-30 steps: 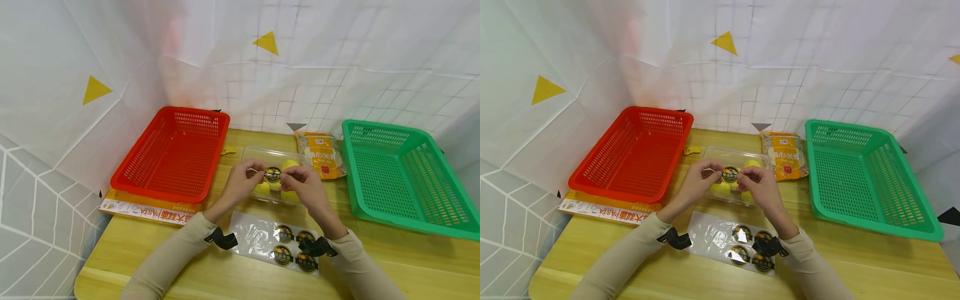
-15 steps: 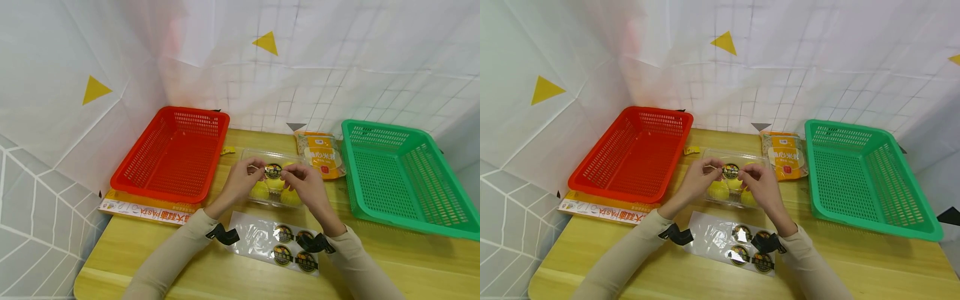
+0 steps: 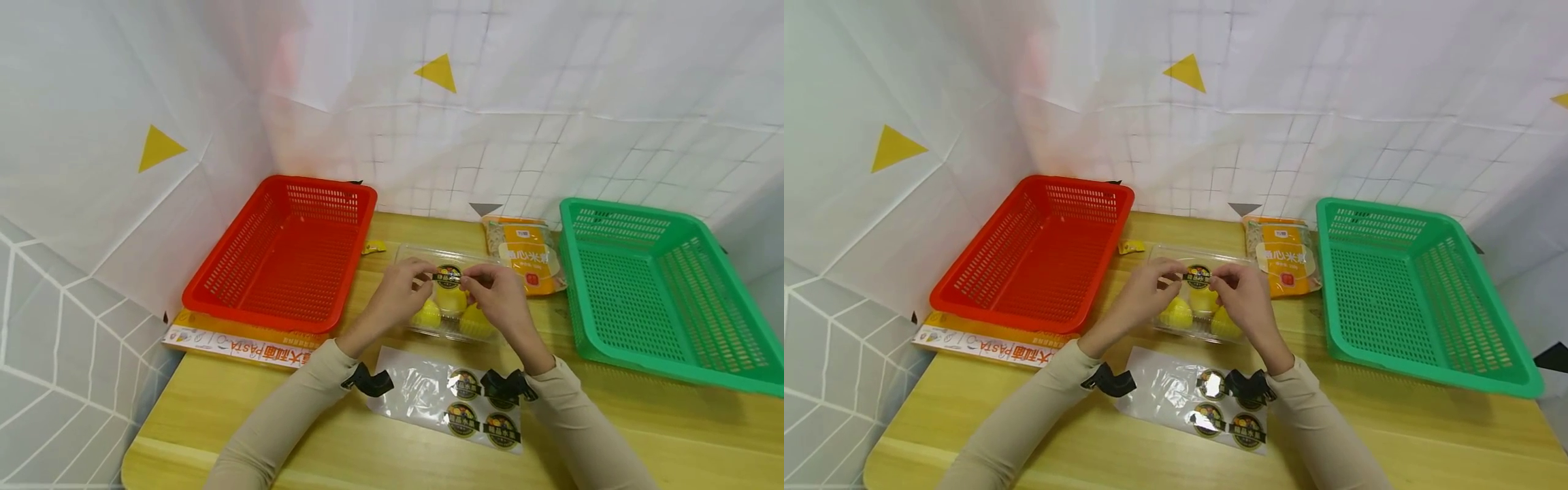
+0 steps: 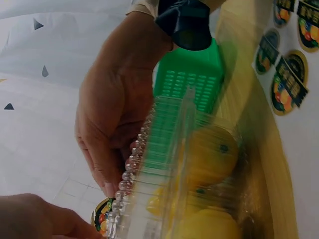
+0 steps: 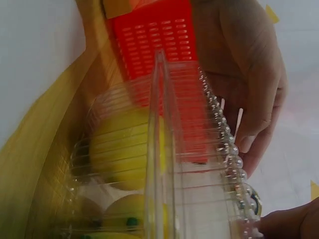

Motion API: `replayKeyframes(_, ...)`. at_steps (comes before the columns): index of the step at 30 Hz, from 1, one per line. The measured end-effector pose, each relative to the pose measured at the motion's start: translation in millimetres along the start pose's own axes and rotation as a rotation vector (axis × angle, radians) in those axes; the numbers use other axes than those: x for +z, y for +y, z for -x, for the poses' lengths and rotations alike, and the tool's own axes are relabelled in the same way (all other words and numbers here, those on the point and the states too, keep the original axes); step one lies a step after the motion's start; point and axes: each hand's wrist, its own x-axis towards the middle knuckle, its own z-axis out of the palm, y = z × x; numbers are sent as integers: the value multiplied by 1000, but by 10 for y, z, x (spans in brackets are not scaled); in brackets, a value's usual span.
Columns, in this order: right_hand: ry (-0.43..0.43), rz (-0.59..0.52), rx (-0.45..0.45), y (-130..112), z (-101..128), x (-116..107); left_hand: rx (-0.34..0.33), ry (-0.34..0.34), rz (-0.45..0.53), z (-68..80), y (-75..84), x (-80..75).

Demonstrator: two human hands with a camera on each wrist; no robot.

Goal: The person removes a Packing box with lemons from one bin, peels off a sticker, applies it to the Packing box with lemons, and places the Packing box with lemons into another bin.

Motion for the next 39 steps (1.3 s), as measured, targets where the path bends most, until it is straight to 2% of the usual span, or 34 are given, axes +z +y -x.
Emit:
replayKeyframes(3, 3, 47, -13, 17, -1, 12, 54, -26, -82, 5, 0, 21)
replayKeyframes(8, 22, 83, -37, 24, -3, 29, 118, -25, -222, 25, -4, 48)
replayKeyframes(13, 31, 127, -64, 27, -5, 41, 139, -17, -336, 39, -28, 63)
replayKeyframes(22, 57, 288, -157, 68, -42, 93, 190, -62, -462, 71, -50, 66)
replayKeyframes(32, 121, 450, -224, 66, 25, 137, 219, -57, -474, 96, -79, 67)
replayKeyframes(39, 171, 415, -406, 126, 43, 146, 229, -47, -451, 101, -84, 61)
